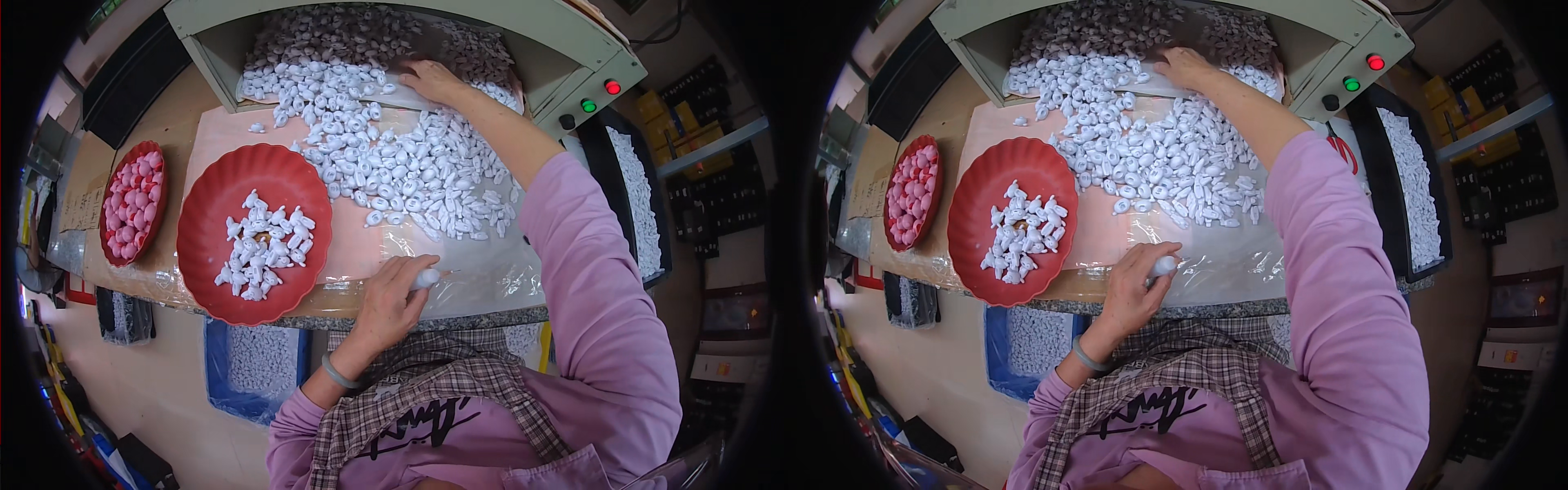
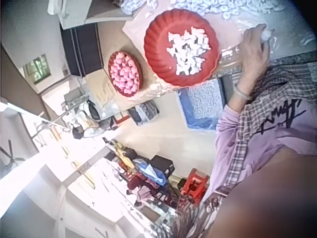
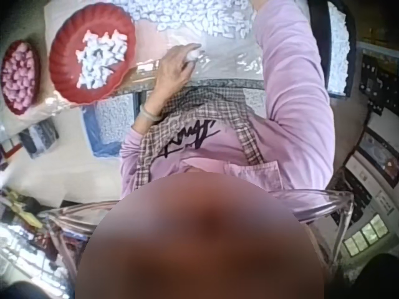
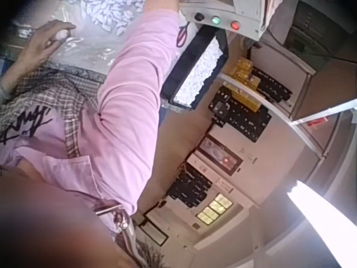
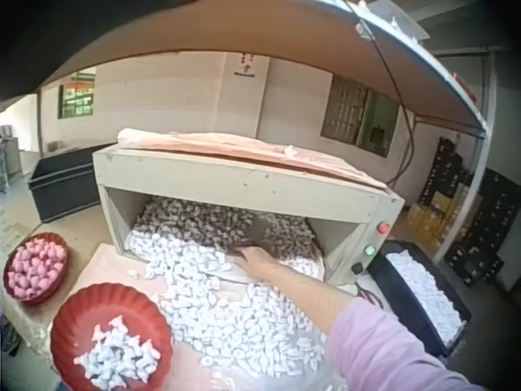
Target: The person assembles small white plastic components by applying glue from a squeeze bottle and joining the pieces together by hand.
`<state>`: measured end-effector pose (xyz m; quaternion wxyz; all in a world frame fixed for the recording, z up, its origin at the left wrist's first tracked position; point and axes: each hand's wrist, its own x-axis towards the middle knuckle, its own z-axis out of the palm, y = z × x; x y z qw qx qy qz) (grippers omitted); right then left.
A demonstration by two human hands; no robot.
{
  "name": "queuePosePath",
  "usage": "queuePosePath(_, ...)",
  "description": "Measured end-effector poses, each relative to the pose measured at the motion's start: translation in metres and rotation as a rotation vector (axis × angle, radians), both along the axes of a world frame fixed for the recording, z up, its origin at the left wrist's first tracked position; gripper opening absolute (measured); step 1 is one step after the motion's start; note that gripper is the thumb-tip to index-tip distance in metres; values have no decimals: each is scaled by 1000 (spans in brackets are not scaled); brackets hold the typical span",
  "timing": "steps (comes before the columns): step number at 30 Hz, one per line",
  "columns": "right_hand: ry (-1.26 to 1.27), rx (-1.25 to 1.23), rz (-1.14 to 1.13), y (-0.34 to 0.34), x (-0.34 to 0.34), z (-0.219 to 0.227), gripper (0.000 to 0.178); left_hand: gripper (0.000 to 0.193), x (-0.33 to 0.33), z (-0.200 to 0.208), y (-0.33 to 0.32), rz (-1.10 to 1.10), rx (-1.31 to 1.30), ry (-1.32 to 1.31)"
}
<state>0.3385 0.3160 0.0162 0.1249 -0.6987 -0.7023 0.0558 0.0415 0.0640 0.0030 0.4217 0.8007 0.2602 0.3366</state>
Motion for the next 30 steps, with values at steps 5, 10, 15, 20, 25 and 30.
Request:
queuePosePath(5, 84, 125, 291, -60, -23, 7, 38, 33, -2, -2, -1, 9, 15, -16)
queuePosePath(10, 354, -123, 278, -128, -19, 63, 33, 34, -2, 1, -3, 5, 23, -15)
queuePosePath(15, 55, 175, 349, -147, 24, 16, 22, 34, 2, -1, -5, 24, 19, -15)
queuePosePath(20, 95, 245, 291, -179, 6, 0, 21, 34, 1, -1, -8, 36, 54, -16)
queuePosePath(25, 301, 195, 181, -221, -20, -4, 22, 33, 1, -2, -9, 36, 40, 7)
queuePosePath(30, 453, 362, 97, -228, 13, 26, 21, 32, 2, 0, -9, 30, 35, 5)
